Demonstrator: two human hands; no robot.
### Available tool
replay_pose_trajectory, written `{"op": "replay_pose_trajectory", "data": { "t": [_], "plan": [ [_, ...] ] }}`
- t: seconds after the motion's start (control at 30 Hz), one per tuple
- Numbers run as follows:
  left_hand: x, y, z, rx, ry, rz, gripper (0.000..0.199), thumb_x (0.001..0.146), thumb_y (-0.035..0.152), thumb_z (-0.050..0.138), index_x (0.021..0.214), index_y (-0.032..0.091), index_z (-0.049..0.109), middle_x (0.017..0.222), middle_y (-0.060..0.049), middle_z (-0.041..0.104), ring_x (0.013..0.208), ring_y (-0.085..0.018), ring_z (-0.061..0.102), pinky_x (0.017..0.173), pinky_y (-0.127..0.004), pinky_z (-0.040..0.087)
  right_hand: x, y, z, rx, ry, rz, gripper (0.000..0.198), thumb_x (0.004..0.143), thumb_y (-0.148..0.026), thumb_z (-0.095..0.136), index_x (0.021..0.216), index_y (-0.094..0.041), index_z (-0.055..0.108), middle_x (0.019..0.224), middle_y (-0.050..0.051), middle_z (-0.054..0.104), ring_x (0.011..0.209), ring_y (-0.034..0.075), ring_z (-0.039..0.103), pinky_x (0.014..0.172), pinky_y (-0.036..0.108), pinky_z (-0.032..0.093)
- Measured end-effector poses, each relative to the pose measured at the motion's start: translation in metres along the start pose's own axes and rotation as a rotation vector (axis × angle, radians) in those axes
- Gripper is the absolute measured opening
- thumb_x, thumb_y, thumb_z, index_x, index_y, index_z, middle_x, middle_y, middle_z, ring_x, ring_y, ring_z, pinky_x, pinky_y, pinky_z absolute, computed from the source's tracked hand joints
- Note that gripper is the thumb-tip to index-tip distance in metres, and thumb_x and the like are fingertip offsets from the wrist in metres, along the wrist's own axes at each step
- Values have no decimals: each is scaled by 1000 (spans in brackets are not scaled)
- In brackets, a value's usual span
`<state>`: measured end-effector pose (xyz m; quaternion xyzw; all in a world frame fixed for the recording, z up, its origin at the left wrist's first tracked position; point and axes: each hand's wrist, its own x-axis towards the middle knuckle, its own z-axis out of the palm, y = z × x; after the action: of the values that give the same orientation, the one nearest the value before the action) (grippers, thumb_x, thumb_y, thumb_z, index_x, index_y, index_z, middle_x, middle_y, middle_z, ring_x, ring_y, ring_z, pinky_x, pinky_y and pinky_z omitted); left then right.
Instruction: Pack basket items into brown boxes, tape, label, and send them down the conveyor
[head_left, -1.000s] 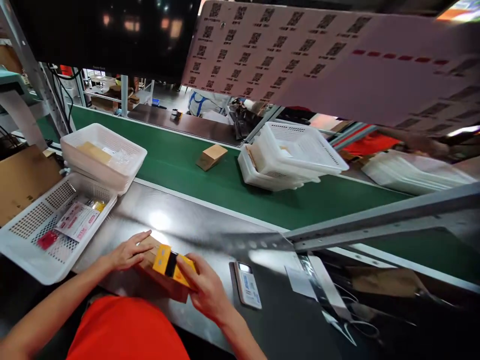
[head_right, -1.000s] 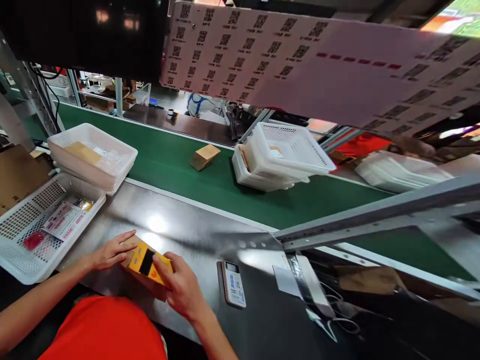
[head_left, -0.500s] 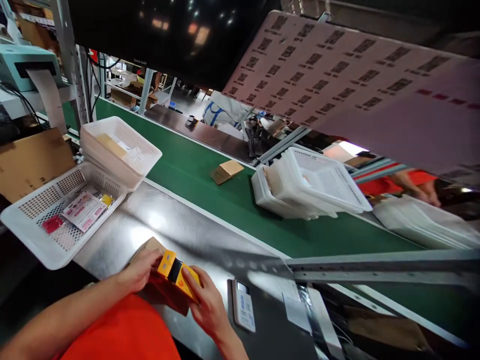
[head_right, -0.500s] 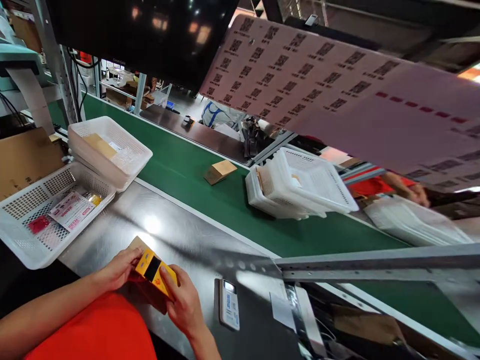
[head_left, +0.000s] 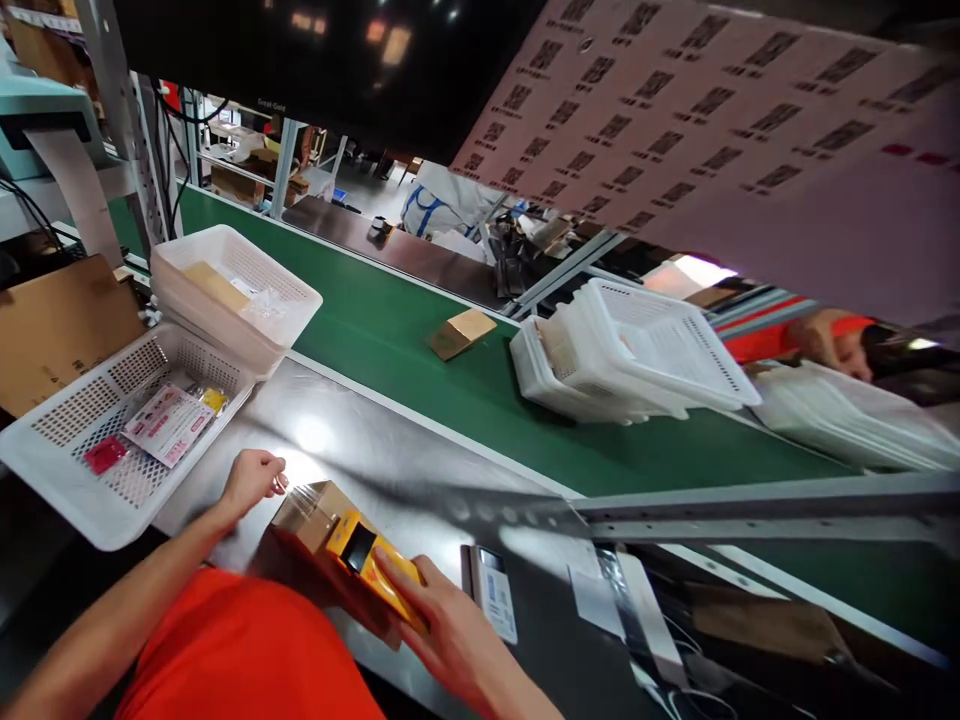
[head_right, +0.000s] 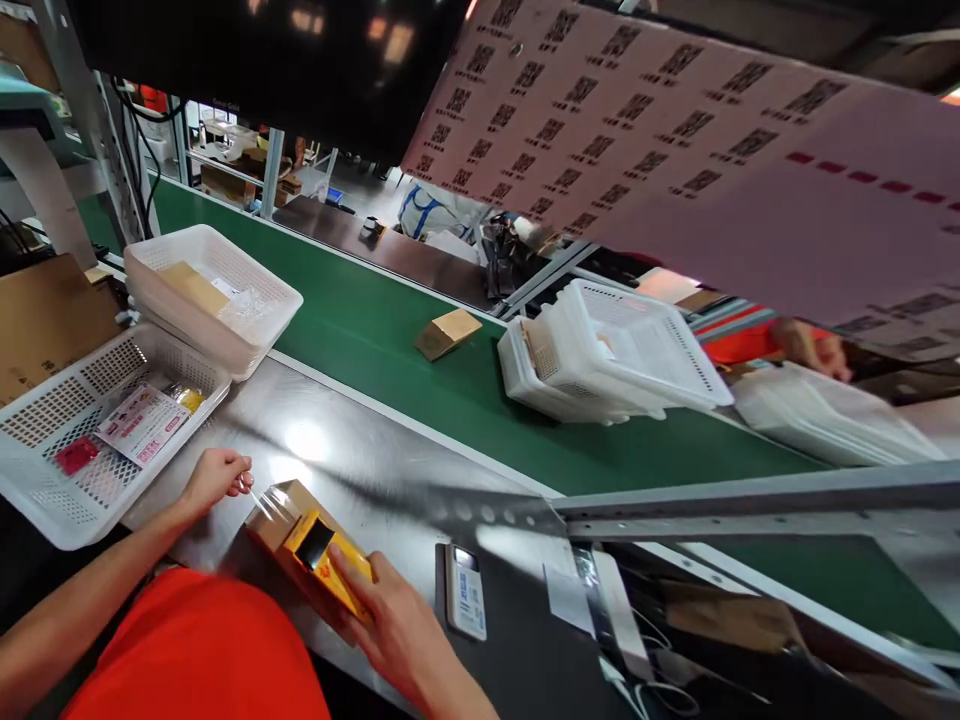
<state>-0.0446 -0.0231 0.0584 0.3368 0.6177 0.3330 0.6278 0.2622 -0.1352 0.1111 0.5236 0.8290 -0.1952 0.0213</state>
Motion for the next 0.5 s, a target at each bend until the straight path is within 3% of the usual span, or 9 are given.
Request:
{"op": "replay_pose_trajectory", "data": {
  "t": [0.1,0.27,0.4,0.5],
  "plan": [
    [18,5,-19,73,29,37,23,91,33,63,76,16,65,72,-4,73,64,-16,68,59,-26,47,6,-2,4,-68,16,0,76,90,-22,62,161,-38,43,108,10,66,81,24,70,72,33,56],
    [35,-10,-29,133,23,35,27,92,39,61,79,16,65,77,-7,75,69,-18,72,61,-27,48,24,-13,2,-110,17,25,70,90,-25,63,158,-40,49,107,8,67,81,23,70,70,31,53],
    [42,-40,-17,187,-35,1,34,93,48,57,86,16,66,86,-11,78,83,-22,76,71,-31,55,29,-16,3,-99,26,41,65,91,-25,62,155,-37,54,107,10,66,84,25,70,72,33,54],
    [39,-62,3,274,-55,45,41,94,54,55,90,16,69,111,-18,79,115,-28,73,87,-37,57,30,-16,5,-68,76,18,65,89,-24,64,153,-36,57,105,9,66,84,24,69,73,32,54]
  ]
}}
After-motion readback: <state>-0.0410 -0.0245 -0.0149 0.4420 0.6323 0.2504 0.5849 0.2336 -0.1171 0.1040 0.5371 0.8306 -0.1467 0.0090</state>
